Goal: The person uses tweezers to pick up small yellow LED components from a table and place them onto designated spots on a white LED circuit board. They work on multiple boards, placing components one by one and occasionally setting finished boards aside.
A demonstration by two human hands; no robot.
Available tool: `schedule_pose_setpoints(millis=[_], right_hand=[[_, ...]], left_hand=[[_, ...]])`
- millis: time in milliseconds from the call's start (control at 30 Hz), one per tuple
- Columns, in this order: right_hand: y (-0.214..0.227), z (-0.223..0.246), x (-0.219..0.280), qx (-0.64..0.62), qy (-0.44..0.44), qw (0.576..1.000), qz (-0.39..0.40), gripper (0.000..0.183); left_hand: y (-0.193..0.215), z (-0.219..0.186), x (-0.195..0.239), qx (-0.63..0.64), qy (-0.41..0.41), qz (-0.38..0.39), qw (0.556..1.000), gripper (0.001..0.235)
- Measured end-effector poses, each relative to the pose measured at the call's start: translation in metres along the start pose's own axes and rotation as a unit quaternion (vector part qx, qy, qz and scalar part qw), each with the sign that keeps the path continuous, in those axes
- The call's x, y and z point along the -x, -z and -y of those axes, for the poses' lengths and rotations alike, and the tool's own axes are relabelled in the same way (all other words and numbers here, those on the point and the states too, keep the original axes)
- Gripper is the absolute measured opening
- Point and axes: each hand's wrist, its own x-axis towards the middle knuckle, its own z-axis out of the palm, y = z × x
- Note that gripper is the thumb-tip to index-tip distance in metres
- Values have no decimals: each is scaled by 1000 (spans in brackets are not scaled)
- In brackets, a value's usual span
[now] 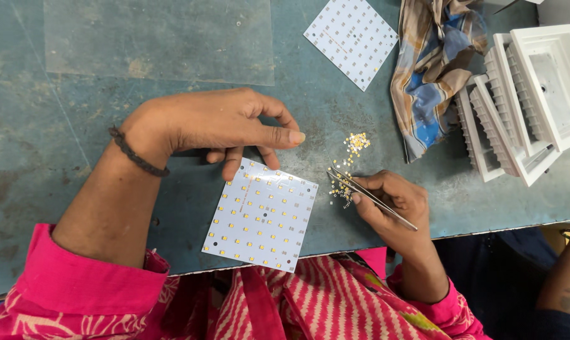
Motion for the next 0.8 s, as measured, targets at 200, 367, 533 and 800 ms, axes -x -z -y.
schedule_pose_setpoints(millis=[200, 367, 533, 800], right_hand=[[3, -1, 1, -6, 19, 1000, 11, 14], [1, -2, 2, -6, 5, 1000, 7, 16], [0, 10, 10, -35, 94, 994, 38, 11], [-20, 30, 26, -45, 278, 947, 157, 14]], left_hand=[[-1, -3, 1, 0, -6, -1, 1000, 63], [-2, -4, 2, -23, 14, -24, 999, 68], [-1, 1, 1, -1, -20, 3, 1000, 69], [-2, 5, 1, -28, -14, -22, 999, 66]])
